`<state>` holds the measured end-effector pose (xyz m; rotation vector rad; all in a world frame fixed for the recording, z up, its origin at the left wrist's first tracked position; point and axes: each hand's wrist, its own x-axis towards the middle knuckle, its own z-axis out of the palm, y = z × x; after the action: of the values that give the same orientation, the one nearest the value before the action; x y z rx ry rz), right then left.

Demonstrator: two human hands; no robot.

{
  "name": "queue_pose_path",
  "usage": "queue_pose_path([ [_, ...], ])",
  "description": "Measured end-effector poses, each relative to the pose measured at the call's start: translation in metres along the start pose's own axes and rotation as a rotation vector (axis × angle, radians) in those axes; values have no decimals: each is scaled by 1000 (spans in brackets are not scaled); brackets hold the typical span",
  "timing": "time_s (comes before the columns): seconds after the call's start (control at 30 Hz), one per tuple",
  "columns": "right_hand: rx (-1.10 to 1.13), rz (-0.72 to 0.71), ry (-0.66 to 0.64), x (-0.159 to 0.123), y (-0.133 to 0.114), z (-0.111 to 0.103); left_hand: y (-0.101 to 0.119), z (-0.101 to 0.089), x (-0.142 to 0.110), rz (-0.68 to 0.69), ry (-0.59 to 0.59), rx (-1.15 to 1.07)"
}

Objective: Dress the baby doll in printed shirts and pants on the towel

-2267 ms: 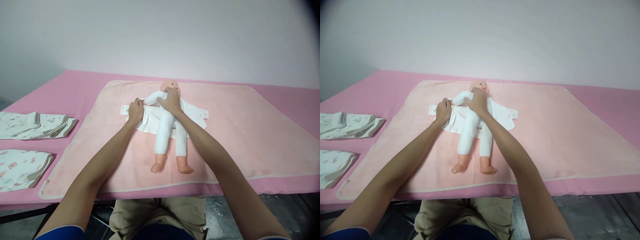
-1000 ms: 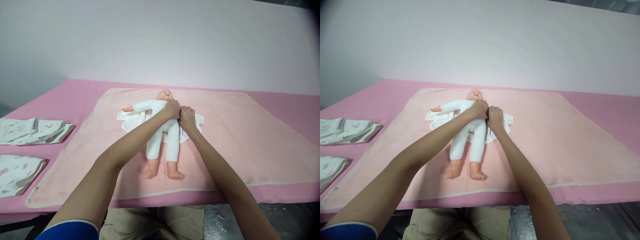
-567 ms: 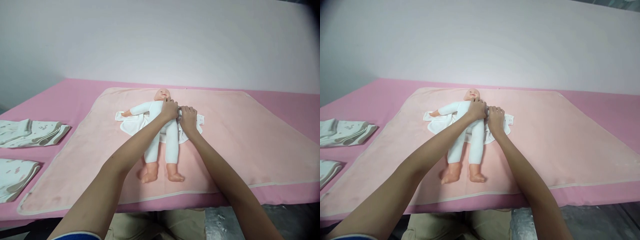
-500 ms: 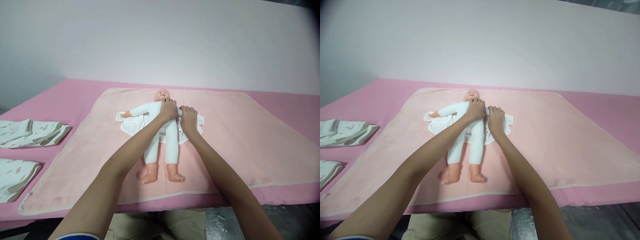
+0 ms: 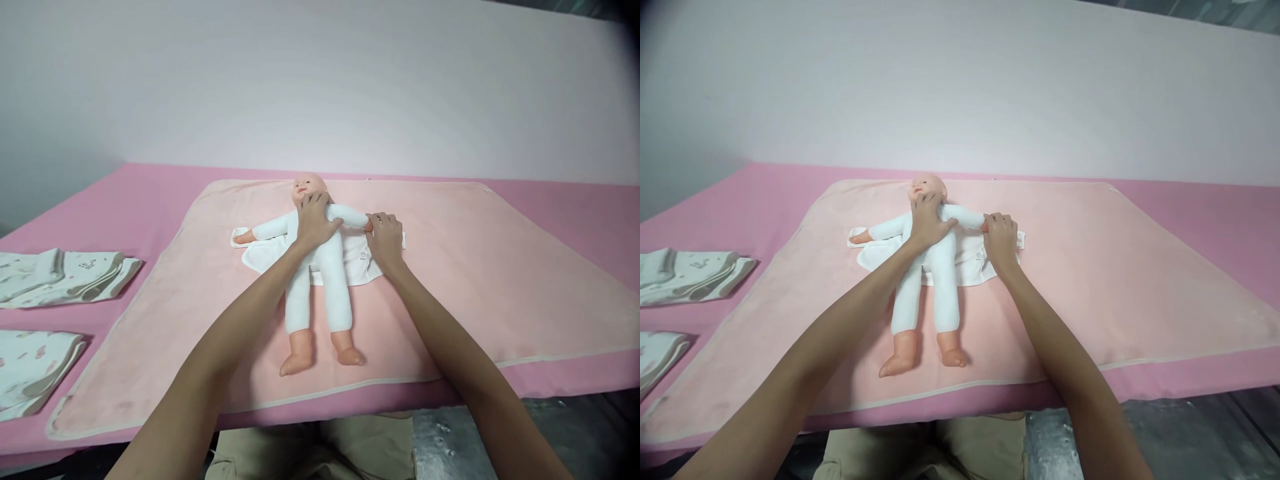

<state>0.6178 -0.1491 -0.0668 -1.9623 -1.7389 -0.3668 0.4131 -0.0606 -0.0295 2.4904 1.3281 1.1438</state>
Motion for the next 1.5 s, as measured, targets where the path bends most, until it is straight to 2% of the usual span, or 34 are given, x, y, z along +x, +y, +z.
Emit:
queue_pose_path([
  [0.2,52,127,-160,0,17,9,-25,-12,0,-41,94,-106],
  [0.3,141,159,-163,6,21,8,-33,-14,0,-38,93,-124],
  [0.4,380,72,-158,17,22,-17,-27,-10,0,-5,44,-108],
  [0.5,658,-86,-331,25,26,-59,-14,-4,1,34,-40,-87],
  [0.57,710,-98,-411,25,29,-85,-9,-4,1,69,-82,-103],
  [0.67,683,-62,-340,21,34,-102,-16,-12,2,134,-115,-169],
  [0.77,512,-68,-235,17,36,-94,-40,-26,-1,137,-131,-210],
  [0.83,313,-93,-212,18,33,-79,-60,-38,-8,57,-143,-184],
  [0.97,-61,-149,-239,22,16,-46,-94,-61,-32,-82,-229,100],
  [1.07,-155,-173,-260,22,1,-29,-111,-73,-50,-80,-296,331],
  [1.17,-153,-159,-246,21,-4,-23,-119,-81,-56,-106,-324,417],
  [1.27,-152,-159,-229,25,8,-32,-113,-86,-52,-120,-312,391],
  [1.33,-161,-171,-207,30,29,-49,-98,-84,-45,-102,-296,371],
  [1.4,-166,-169,-177,36,64,-72,-71,-75,-38,-41,-283,343],
  [1.5,-222,-149,-139,41,136,-117,-10,-46,-25,114,-261,240],
])
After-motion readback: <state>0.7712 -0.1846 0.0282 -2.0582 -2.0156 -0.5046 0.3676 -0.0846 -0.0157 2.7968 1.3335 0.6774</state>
